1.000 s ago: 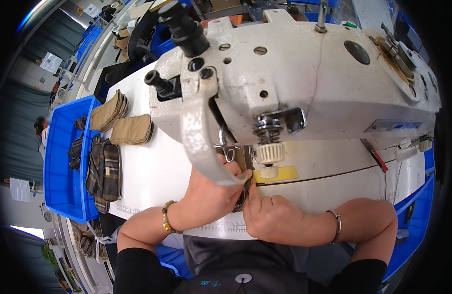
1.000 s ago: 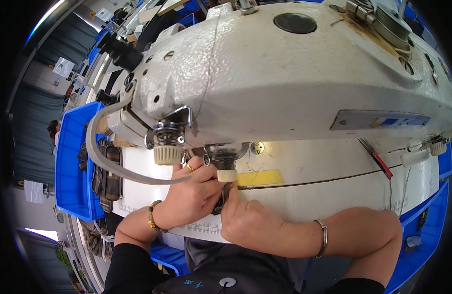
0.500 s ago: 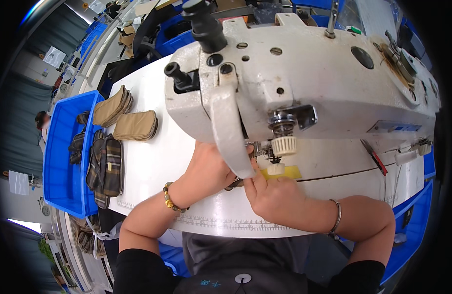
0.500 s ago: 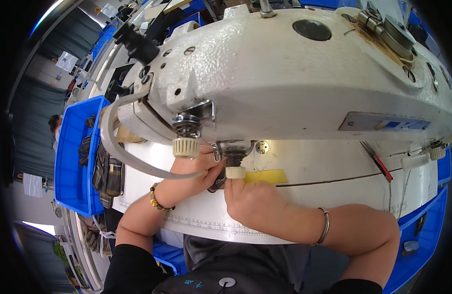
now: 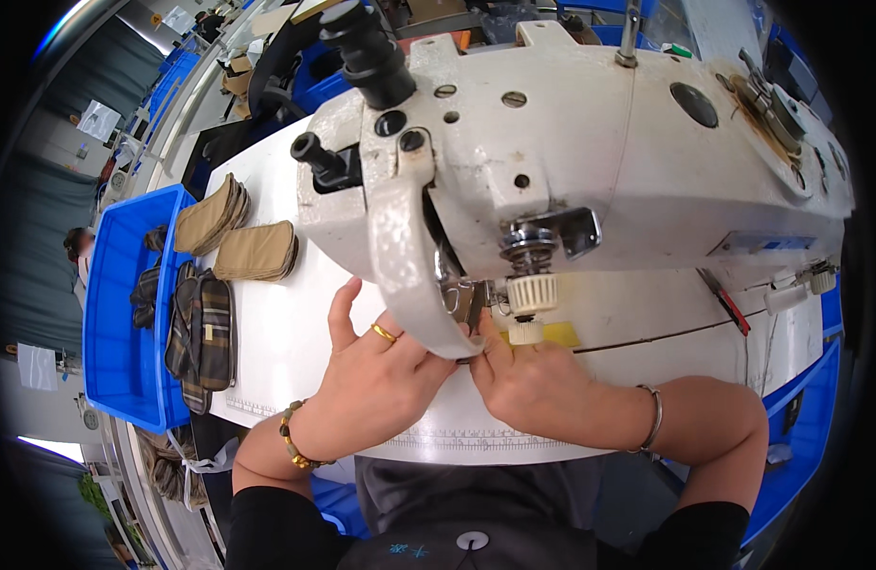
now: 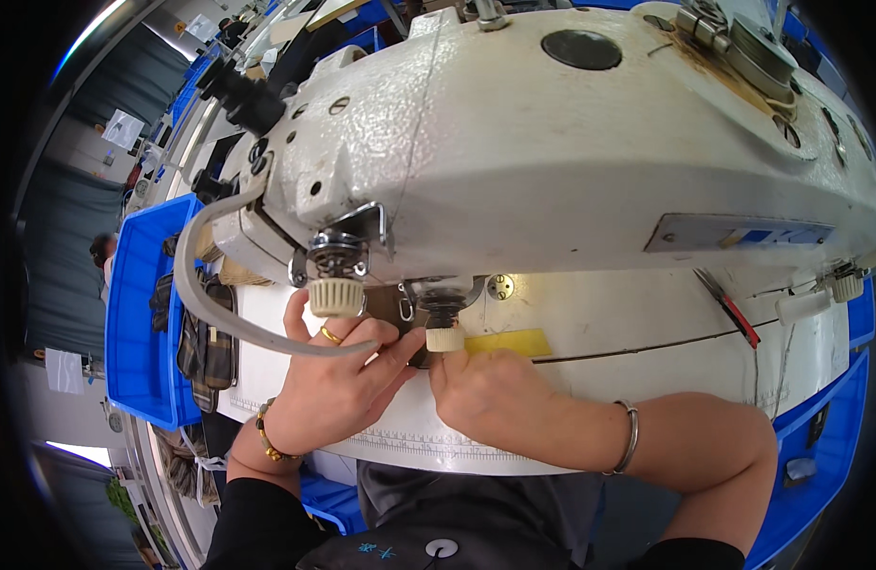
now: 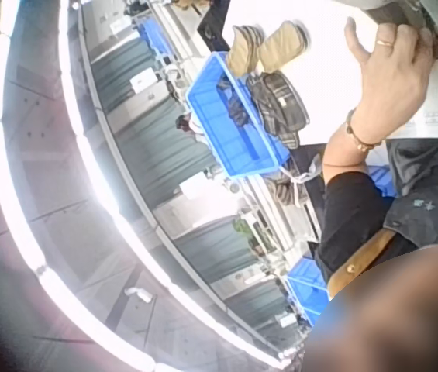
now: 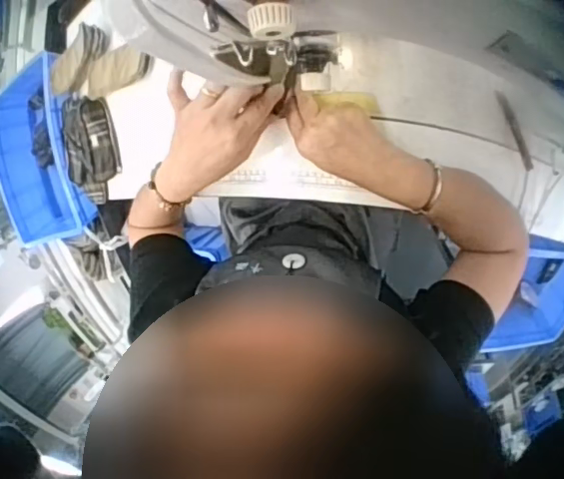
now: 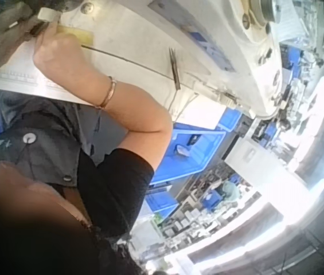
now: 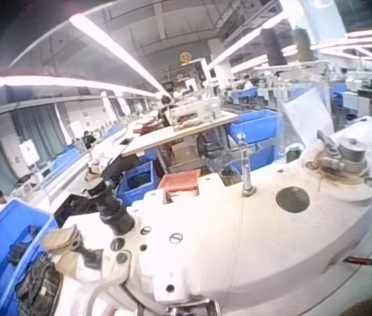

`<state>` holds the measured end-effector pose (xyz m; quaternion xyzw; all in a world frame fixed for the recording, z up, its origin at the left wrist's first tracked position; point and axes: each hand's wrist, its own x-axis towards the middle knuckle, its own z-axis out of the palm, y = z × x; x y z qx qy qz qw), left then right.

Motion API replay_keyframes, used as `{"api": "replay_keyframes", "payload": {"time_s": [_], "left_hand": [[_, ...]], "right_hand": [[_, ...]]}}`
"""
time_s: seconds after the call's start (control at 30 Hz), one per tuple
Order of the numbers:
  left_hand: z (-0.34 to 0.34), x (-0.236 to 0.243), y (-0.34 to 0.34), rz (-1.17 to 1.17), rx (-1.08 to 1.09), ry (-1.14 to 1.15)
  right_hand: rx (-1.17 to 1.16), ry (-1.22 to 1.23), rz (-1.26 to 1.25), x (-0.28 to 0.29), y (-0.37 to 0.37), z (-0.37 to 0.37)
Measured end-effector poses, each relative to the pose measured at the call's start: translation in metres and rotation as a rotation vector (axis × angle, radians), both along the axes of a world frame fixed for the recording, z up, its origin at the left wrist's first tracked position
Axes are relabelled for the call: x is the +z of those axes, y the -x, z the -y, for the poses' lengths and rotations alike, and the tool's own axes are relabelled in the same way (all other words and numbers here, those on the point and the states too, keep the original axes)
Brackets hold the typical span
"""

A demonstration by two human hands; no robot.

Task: The recorder is sewing the fabric components of slippers or shoes using an industrial sewing machine.

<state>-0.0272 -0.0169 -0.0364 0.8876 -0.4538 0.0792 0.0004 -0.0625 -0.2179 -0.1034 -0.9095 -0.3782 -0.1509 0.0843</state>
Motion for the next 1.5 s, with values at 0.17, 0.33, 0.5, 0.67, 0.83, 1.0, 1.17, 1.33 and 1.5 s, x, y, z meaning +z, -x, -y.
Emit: {"api": "replay_keyframes", "payload": {"time_s": [0.17,0.33,0.5,0.67,0.83,1.0,1.17,1.33,1.5], "left_hand": [[0.001,-0.007,-0.002,-0.035,0.005,0.043],[-0.002,-0.019,-0.017,-0.164,-0.065,0.125],[-0.002,-0.033,-0.027,-0.297,-0.089,0.226],[0.007,-0.033,-0.035,-0.188,-0.254,0.336],[0.007,-0.035,-0.033,-0.268,-0.237,0.350],[0.011,-0.032,-0.033,-0.244,-0.231,0.377],[0.010,-0.035,-0.043,-0.205,-0.183,0.341],[0.012,-0.041,-0.052,-0.252,-0.057,0.355],[0.012,-0.032,-0.058,-0.313,-0.055,0.417]], "right_hand": [[0.010,0.006,0.001,-0.002,0.002,-0.001],[0.086,-0.018,0.212,0.005,0.005,0.002],[0.127,-0.030,0.202,0.005,0.010,-0.001],[0.140,-0.047,0.186,0.004,0.011,-0.001],[0.106,-0.019,0.164,0.002,0.013,-0.001],[0.125,-0.039,0.179,0.001,0.010,-0.001],[0.073,-0.063,0.184,-0.003,-0.002,0.002],[-0.016,-0.058,0.108,-0.001,-0.011,0.004],[-0.014,-0.097,0.090,-0.010,-0.014,0.006]]}}
